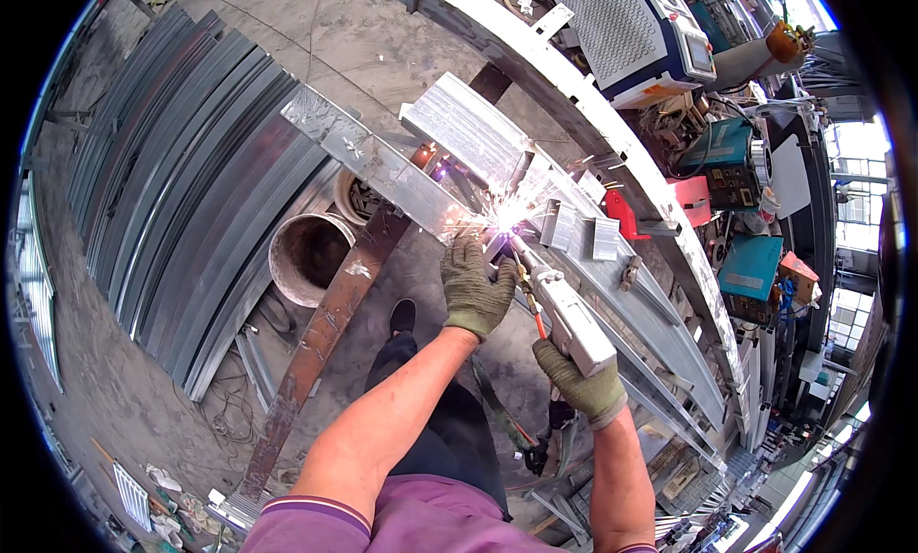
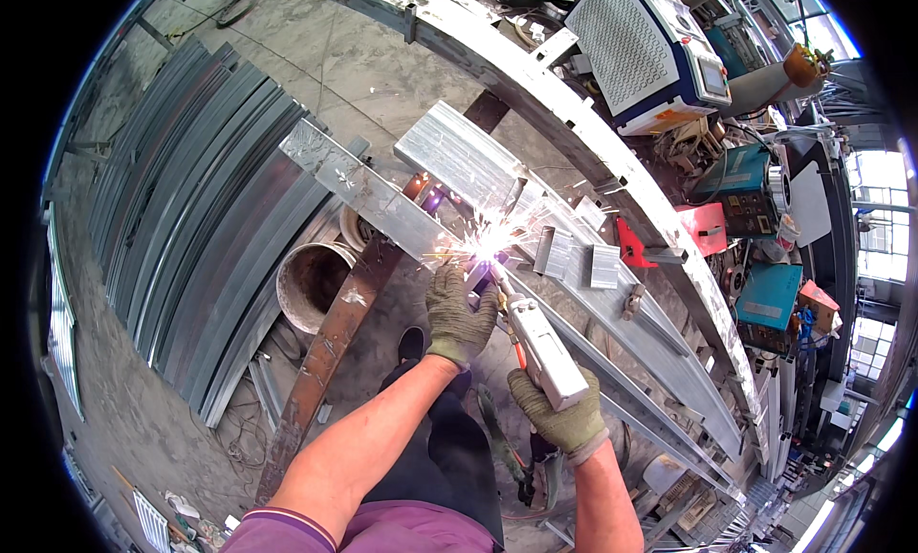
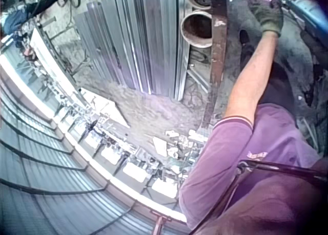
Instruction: The person aligns and welds metal frame components on a workbench using a handheld welding torch. They repeatedly position metal bars, tack weld joints, and reposition the frame to complete welds on multiple sides.
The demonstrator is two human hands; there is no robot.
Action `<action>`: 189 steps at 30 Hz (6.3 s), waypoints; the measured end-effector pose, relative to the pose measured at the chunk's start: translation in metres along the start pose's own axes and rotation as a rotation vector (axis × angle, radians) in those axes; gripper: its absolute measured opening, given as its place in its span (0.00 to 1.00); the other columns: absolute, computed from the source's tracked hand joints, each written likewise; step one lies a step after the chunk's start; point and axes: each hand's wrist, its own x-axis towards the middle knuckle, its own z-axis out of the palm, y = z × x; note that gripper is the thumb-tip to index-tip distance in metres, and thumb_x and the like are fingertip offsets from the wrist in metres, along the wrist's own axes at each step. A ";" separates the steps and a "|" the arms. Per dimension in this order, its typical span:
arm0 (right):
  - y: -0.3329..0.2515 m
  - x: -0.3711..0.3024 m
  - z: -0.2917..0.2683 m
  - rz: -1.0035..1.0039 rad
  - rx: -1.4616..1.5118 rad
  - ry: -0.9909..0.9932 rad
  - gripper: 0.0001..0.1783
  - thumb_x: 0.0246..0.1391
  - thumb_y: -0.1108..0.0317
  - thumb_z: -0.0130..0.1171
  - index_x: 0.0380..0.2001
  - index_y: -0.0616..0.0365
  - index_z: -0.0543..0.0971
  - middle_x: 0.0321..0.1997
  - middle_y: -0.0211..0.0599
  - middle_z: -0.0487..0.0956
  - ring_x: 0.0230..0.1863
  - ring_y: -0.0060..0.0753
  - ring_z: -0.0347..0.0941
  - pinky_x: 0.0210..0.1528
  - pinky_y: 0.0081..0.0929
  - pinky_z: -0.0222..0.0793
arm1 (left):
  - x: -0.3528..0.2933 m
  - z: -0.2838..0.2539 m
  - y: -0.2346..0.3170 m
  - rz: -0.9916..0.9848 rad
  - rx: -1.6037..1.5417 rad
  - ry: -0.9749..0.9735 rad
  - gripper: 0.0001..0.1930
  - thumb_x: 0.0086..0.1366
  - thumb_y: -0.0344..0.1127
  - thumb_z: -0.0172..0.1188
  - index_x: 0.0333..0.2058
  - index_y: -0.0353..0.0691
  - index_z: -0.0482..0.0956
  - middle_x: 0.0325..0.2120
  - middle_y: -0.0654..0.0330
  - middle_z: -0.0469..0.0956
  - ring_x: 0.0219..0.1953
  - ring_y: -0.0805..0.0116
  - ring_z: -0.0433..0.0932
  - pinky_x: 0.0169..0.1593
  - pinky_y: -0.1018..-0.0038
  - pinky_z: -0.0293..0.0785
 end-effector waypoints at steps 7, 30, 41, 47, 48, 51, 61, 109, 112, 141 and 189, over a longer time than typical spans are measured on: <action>0.001 -0.002 -0.003 0.016 -0.015 -0.021 0.21 0.56 0.64 0.79 0.51 0.59 0.87 0.36 0.42 0.89 0.36 0.40 0.89 0.40 0.34 0.83 | 0.000 0.001 0.000 -0.053 -0.056 -0.016 0.29 0.65 0.43 0.68 0.60 0.34 0.75 0.60 0.41 0.75 0.65 0.38 0.71 0.71 0.46 0.62; 0.006 -0.010 -0.003 0.017 -0.069 -0.021 0.19 0.56 0.62 0.79 0.48 0.57 0.87 0.33 0.39 0.88 0.33 0.39 0.88 0.37 0.34 0.82 | 0.000 0.003 -0.002 0.002 0.009 -0.002 0.29 0.67 0.45 0.68 0.59 0.33 0.75 0.56 0.42 0.76 0.61 0.40 0.74 0.67 0.48 0.65; 0.005 -0.015 -0.003 0.012 -0.068 -0.029 0.20 0.57 0.62 0.78 0.50 0.58 0.87 0.34 0.41 0.88 0.35 0.40 0.88 0.38 0.35 0.82 | 0.001 0.002 0.001 -0.014 0.000 -0.016 0.30 0.68 0.47 0.67 0.61 0.34 0.74 0.57 0.43 0.76 0.62 0.41 0.73 0.68 0.49 0.64; 0.005 -0.019 -0.002 0.032 -0.062 -0.022 0.21 0.57 0.62 0.78 0.51 0.58 0.86 0.37 0.41 0.89 0.37 0.41 0.89 0.40 0.35 0.83 | 0.001 0.002 -0.002 -0.011 0.001 -0.025 0.29 0.68 0.47 0.66 0.61 0.36 0.74 0.57 0.44 0.76 0.62 0.42 0.72 0.68 0.48 0.64; 0.004 -0.020 -0.002 0.035 -0.065 -0.024 0.21 0.56 0.62 0.78 0.51 0.58 0.86 0.37 0.41 0.89 0.37 0.40 0.89 0.40 0.35 0.83 | 0.001 0.002 -0.003 -0.020 0.002 -0.056 0.30 0.68 0.47 0.66 0.62 0.36 0.74 0.58 0.44 0.76 0.62 0.42 0.72 0.68 0.48 0.64; 0.002 -0.020 -0.001 0.031 -0.040 -0.010 0.22 0.57 0.63 0.78 0.52 0.59 0.86 0.38 0.42 0.89 0.39 0.39 0.89 0.42 0.35 0.83 | 0.002 0.000 -0.001 -0.038 -0.044 -0.102 0.35 0.67 0.48 0.64 0.67 0.34 0.70 0.65 0.41 0.72 0.70 0.39 0.68 0.74 0.46 0.58; -0.017 -0.046 -0.007 0.314 0.195 0.056 0.11 0.63 0.69 0.74 0.42 0.58 0.82 0.28 0.24 0.77 0.27 0.18 0.72 0.28 0.27 0.68 | 0.001 0.004 -0.004 0.020 -0.043 0.016 0.25 0.63 0.41 0.70 0.54 0.36 0.77 0.48 0.46 0.77 0.54 0.40 0.74 0.62 0.48 0.68; -0.001 -0.026 0.014 0.144 0.002 -0.078 0.21 0.63 0.67 0.75 0.56 0.60 0.82 0.36 0.26 0.81 0.36 0.20 0.75 0.39 0.27 0.75 | -0.004 0.006 -0.004 0.003 -0.001 -0.018 0.28 0.65 0.45 0.67 0.58 0.35 0.75 0.53 0.42 0.75 0.58 0.37 0.73 0.65 0.45 0.64; 0.000 -0.025 0.014 0.130 -0.037 -0.090 0.22 0.63 0.67 0.75 0.57 0.61 0.82 0.37 0.26 0.81 0.36 0.21 0.75 0.39 0.28 0.75 | -0.005 0.008 -0.005 -0.015 -0.001 -0.033 0.28 0.65 0.44 0.67 0.59 0.35 0.75 0.53 0.42 0.75 0.59 0.37 0.72 0.65 0.45 0.64; -0.003 -0.024 0.014 0.014 -0.140 -0.048 0.23 0.59 0.67 0.77 0.55 0.62 0.84 0.37 0.34 0.85 0.36 0.24 0.80 0.40 0.30 0.79 | 0.000 0.002 0.001 -0.011 -0.022 -0.018 0.32 0.69 0.47 0.65 0.64 0.32 0.71 0.60 0.41 0.73 0.66 0.39 0.70 0.72 0.47 0.60; -0.031 -0.044 -0.056 0.160 0.006 0.138 0.08 0.57 0.72 0.75 0.36 0.59 0.85 0.25 0.37 0.81 0.25 0.35 0.80 0.31 0.34 0.75 | -0.003 0.005 -0.001 0.006 -0.051 -0.006 0.29 0.65 0.45 0.69 0.58 0.33 0.74 0.52 0.42 0.76 0.58 0.36 0.73 0.65 0.45 0.65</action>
